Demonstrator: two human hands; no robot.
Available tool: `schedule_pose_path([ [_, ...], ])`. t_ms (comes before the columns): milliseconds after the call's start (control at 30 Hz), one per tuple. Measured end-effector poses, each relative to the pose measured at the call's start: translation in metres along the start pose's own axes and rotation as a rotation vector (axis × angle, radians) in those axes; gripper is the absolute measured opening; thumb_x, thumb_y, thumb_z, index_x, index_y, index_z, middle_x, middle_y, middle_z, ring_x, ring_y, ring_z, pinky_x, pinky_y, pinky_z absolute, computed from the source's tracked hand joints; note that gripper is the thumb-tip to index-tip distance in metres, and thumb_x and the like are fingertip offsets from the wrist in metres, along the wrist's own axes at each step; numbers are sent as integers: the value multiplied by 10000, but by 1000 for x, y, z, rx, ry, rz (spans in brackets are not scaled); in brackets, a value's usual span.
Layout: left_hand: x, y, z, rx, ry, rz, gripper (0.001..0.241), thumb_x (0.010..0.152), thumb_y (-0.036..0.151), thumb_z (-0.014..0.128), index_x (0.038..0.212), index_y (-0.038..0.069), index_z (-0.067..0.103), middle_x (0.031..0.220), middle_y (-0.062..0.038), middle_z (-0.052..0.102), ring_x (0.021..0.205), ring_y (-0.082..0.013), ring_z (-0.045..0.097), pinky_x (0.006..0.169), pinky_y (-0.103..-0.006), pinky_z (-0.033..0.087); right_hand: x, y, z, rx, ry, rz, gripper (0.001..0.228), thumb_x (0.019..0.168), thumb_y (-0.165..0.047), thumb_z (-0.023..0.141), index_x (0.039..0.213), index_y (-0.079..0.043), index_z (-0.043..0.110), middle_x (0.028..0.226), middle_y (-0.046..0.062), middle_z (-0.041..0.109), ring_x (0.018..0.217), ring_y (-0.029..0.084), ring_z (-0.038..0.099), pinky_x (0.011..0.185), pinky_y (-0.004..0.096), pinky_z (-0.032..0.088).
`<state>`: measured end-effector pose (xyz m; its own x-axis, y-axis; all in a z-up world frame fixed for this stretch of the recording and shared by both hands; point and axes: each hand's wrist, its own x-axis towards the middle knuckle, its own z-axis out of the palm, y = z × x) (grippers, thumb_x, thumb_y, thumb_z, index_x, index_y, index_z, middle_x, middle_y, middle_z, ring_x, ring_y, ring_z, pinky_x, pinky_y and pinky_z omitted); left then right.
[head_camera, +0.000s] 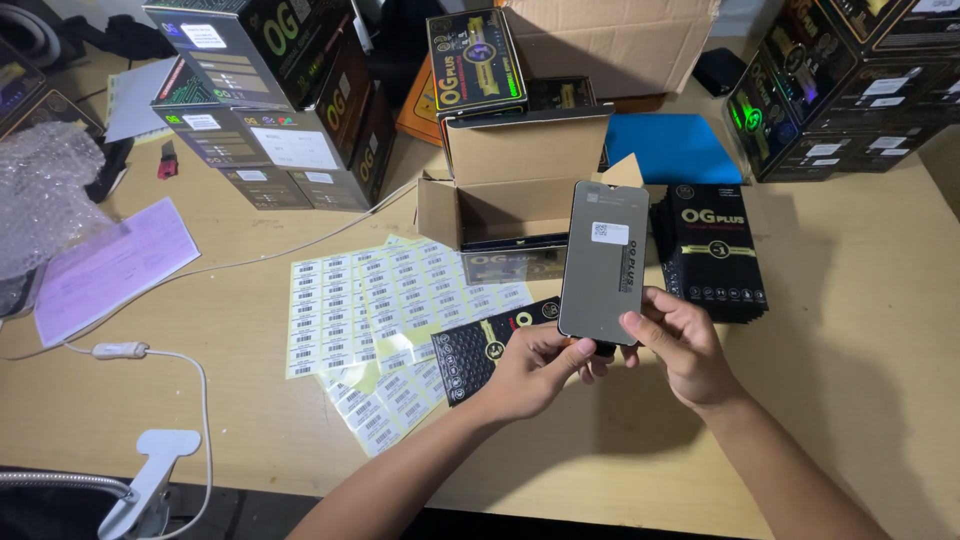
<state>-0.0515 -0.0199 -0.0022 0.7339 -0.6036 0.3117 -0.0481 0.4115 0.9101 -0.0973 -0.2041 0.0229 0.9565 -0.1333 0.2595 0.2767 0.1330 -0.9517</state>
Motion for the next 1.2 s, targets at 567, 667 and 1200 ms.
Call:
schedule_pose_path([
  [567, 3, 35, -5, 212, -134, 141, 283, 1032, 127, 593, 802, 20, 718, 685, -77, 633, 673, -105, 552, 580, -276, 484, -1, -5, 1, 38, 20, 60, 254, 930, -93, 659, 1065, 120, 691, 602, 78, 526, 521, 107, 517, 459, 308, 571],
  [667, 5, 32, -5, 231, -34, 164, 208, 919, 101, 754, 721, 47, 724, 605, -44, 645, 597, -76, 544, 517, -226, 452, -3, -7, 5, -40, -1, 6, 224, 917, -66, 669, 1038, 120, 706, 578, 129, 575, 477, 152, 579, 434, 325, 582],
  [1200, 2, -4, -10, 14, -192, -30, 254, 1124, 100, 439, 1173, -25, 655, 967, -147, 753, 808, -213, 755, 766, -344, 615, -8, 0, -20, -241, 137, -129, 185, 939, -47, 656, 1060, 92, 668, 649, 165, 649, 484, 173, 669, 465, 293, 617],
])
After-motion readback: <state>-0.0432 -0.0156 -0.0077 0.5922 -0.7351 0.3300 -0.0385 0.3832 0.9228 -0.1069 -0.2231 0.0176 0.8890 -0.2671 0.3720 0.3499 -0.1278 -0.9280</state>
